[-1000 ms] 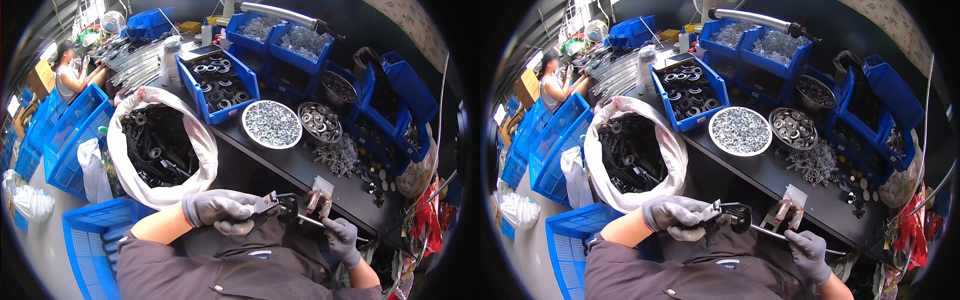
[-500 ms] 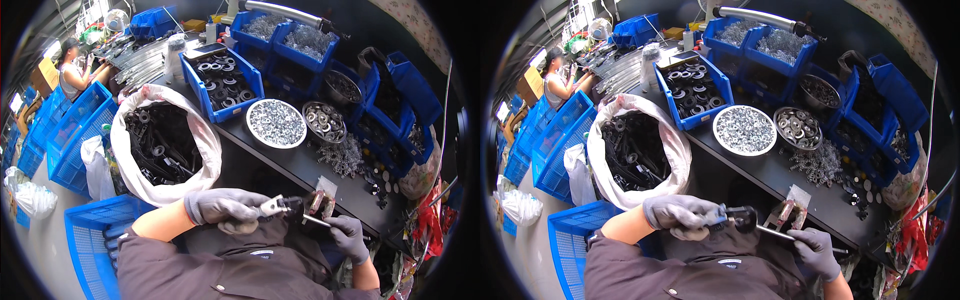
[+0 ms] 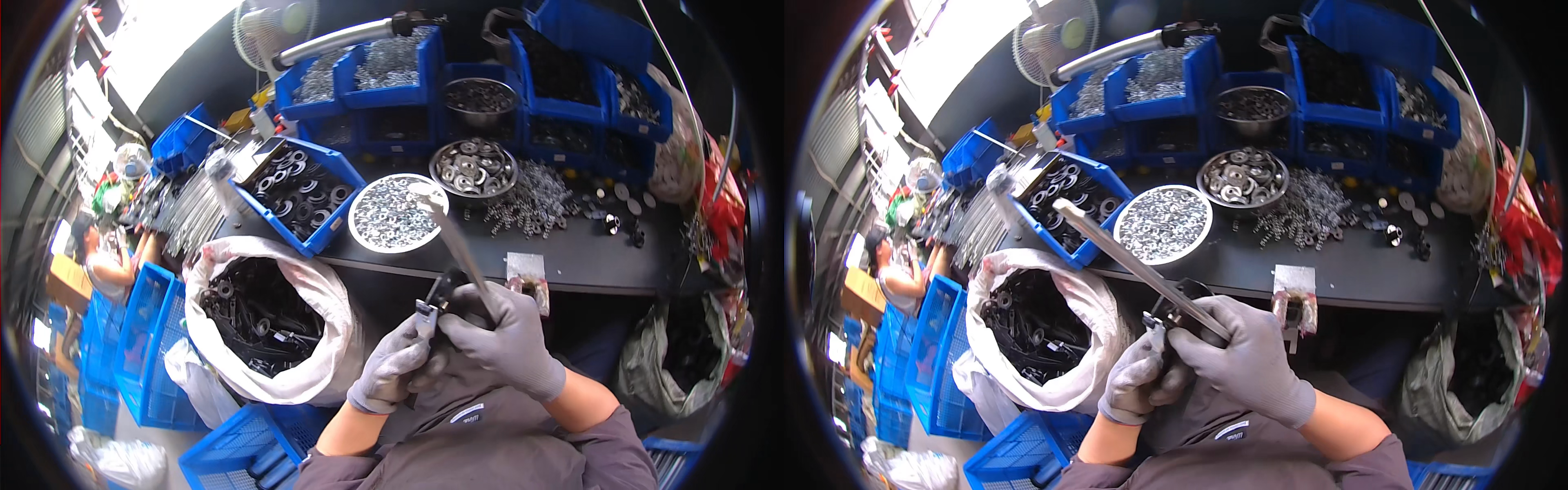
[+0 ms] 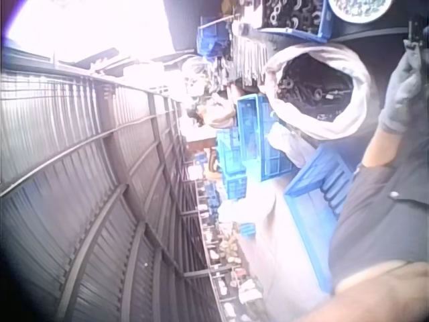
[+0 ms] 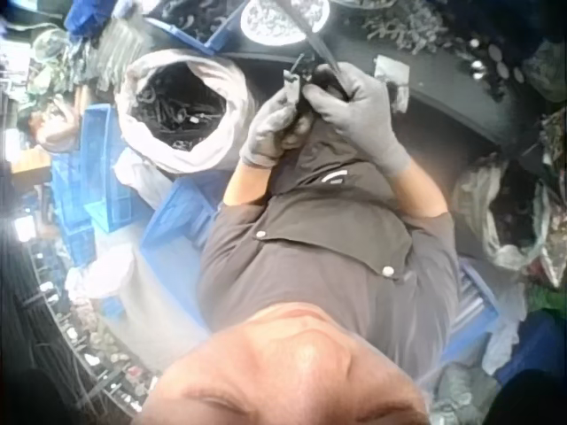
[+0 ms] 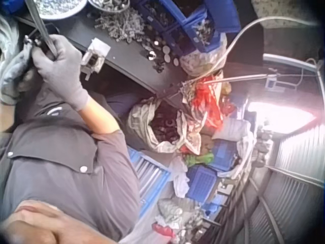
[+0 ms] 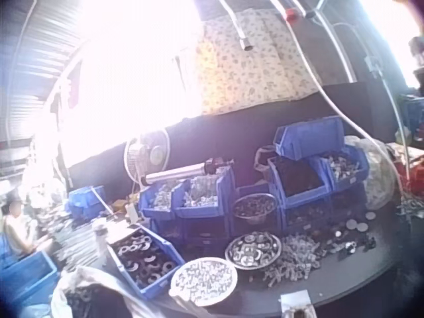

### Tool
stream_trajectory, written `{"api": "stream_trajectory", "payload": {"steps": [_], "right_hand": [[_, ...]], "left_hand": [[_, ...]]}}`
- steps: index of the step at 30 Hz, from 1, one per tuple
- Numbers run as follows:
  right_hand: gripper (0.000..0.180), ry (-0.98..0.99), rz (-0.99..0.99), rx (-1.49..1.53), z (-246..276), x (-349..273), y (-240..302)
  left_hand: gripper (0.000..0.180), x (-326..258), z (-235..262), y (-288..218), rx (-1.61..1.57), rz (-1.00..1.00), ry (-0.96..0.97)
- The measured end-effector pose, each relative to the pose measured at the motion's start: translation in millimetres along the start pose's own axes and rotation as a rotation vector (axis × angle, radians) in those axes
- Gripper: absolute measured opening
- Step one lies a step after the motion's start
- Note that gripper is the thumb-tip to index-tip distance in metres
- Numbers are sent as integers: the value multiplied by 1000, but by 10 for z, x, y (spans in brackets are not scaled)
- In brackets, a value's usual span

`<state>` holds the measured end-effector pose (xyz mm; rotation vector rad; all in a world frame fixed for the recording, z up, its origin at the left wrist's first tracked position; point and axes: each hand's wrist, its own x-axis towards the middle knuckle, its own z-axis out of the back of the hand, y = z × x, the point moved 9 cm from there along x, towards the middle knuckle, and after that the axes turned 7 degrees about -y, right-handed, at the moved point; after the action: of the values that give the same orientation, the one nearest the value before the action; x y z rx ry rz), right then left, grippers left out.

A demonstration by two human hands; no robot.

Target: The person assembles components onto a metal tube by hand, attaching washers, brackets, plastic parts, and pins, then secures them with an electric screwdriver.

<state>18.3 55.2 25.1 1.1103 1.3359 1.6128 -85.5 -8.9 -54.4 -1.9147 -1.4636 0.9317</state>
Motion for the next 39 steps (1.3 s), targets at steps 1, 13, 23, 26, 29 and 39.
{"api": "stream_trajectory", "payload": {"steps": [1,13,23,26,29,39], "right_hand": [[21,-24,-9,9,32,17,-11],[13,-115,-67,175,66,-83,-267],[13,-197,-89,201,222,-56,-305],[15,-242,-54,150,286,-29,-365],[17,-238,-97,200,314,-23,-417],[35,-159,253,-315,590,-128,20]], "left_hand": [[70,23,36,6,12,-20,-1],[77,70,-86,-35,180,-142,-5],[76,183,-107,7,114,-96,-118],[75,232,-140,-12,127,-112,-170],[74,265,-121,-29,173,-129,-190],[75,206,-135,-179,33,-12,-45]]}}
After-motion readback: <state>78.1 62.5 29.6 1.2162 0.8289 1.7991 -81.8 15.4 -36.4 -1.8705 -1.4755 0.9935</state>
